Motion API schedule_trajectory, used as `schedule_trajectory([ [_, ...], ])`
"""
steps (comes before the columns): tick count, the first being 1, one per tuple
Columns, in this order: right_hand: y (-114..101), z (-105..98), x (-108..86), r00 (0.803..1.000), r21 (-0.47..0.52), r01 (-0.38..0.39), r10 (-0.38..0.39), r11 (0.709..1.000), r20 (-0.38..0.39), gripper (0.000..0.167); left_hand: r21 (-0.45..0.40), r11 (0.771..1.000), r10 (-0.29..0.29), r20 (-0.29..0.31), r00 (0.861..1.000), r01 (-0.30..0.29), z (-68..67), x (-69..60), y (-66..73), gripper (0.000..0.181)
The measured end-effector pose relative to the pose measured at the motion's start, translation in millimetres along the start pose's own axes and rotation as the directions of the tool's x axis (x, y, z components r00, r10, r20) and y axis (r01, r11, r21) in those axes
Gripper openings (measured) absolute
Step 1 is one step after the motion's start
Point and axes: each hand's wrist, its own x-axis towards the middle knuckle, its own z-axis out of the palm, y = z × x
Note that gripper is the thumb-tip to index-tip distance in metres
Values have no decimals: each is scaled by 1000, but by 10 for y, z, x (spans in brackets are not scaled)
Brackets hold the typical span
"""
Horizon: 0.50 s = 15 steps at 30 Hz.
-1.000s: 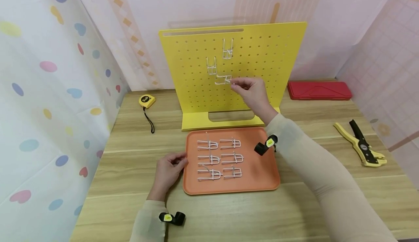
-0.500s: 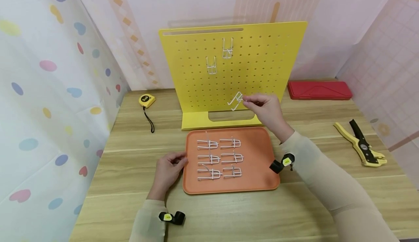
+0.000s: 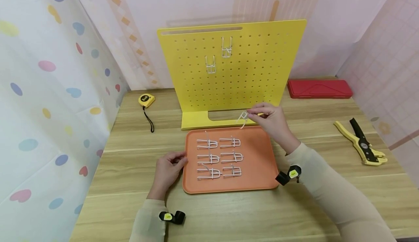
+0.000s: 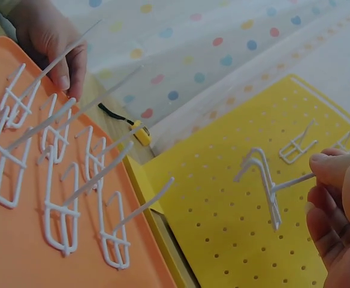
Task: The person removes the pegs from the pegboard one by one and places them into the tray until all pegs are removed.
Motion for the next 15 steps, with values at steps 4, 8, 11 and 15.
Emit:
schedule_trajectory([
  [4, 76, -28, -64, 999, 17, -36, 35, 999, 18, 17, 2, 1000, 5, -4, 1000, -5, 5, -6, -3, 19],
  [8, 124, -61, -121, 998, 19, -61, 60, 998, 31, 15, 0, 1000, 11, -6, 1000, -11, 8, -4, -2, 19],
  [11, 147, -75, -152, 997, 21, -62, 61, 998, 41, 14, -6, 1000, 12, -7, 1000, -12, 7, -3, 0, 18],
  [15, 177, -77, -192, 997, 34, -75, 73, 997, 40, 13, -10, 1000, 9, -7, 1000, -9, 6, -6, -4, 18],
])
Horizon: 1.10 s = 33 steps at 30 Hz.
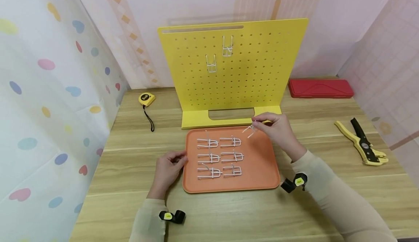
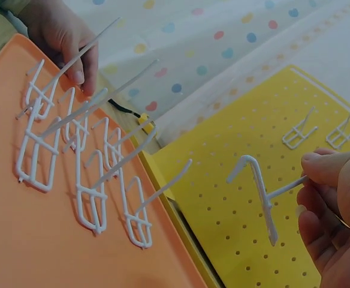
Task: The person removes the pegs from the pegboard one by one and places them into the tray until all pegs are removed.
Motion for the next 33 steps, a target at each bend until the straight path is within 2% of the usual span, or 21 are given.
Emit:
schedule_trajectory([
  [11, 39, 42, -111, 998, -71, -52, 51, 996, -20, 13, -7, 1000, 0, 0, 1000, 0, 0, 4, -2, 18],
  [17, 104, 74, -138, 999, -97, -53, 52, 994, -8, 13, -13, 1000, -2, -1, 1000, 2, 8, 8, -4, 18],
  [24, 516, 57, -133, 997, -119, -71, 70, 990, -12, 15, -15, 1000, 4, 0, 1000, -4, 8, 5, -16, 18],
  [33, 700, 51, -172, 987, -91, -158, 160, 983, 16, 18, -16, 1000, 11, 2, 1000, -11, 5, 5, -15, 18],
])
